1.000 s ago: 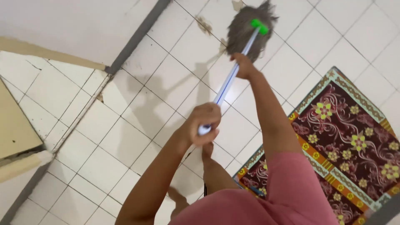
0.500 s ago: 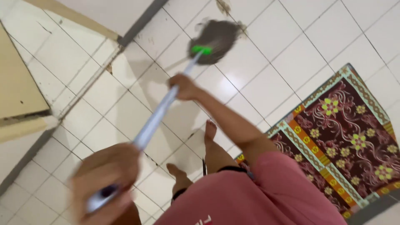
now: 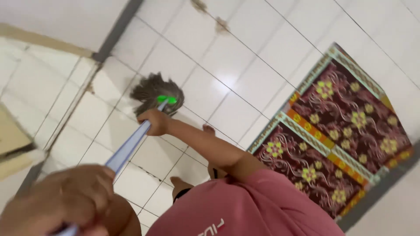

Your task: The person mops a tiled floor using a mop, moving it across the surface and then rinsing the mop head in a bucket of water.

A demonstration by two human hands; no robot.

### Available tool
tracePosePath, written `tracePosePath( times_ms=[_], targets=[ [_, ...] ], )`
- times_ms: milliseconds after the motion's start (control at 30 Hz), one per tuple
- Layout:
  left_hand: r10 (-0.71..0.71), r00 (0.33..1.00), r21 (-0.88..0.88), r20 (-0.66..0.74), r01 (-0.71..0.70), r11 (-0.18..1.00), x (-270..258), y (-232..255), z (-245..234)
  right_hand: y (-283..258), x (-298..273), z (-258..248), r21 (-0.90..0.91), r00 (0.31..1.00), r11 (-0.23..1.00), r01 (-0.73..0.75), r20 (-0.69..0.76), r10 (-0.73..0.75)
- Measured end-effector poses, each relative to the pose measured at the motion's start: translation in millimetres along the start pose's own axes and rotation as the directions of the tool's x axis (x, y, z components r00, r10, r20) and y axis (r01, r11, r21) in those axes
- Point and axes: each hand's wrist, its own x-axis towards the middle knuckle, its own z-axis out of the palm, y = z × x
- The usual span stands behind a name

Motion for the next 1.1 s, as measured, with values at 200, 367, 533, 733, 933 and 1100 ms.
tracePosePath(
  times_ms=[200, 367, 533, 733, 933, 1100],
  targets=[
    [-0.326, 0.929, 0.185, 0.177, 0.293, 0.938, 47, -35, 52, 68, -111, -99, -0.195, 0.898, 0.973, -0.119, -0.44, 0.021],
    [0.241, 0.971, 0.031, 0.009, -0.241, 0.97, 165, -57, 115, 139, -205, -232, 0.172, 0.605, 0.967, -0.19, -0.755, 0.253],
    [0.349, 0.935, -0.186, 0.057, -0.333, 0.924, 242, -142, 197, 187, -255, -341, 0.663, 0.402, 0.744, 0.077, -0.704, 0.586],
    [0.413, 0.91, -0.274, 0.028, -0.39, 0.879, 256, -232, 221, 164, -284, -357, -0.367, 0.553, 0.819, -0.441, -0.83, -0.074],
    [0.316, 0.939, -0.3, 0.136, -0.265, 0.916, 223, -210, 198, 135, -249, -296, -0.228, 0.275, 0.633, -0.74, -0.961, -0.024],
    [0.241, 0.93, -0.285, 0.276, -0.16, 0.945, 155, -118, 154, 42, -235, -166, -0.098, 0.087, 0.744, -0.661, -0.995, -0.053]
  ],
)
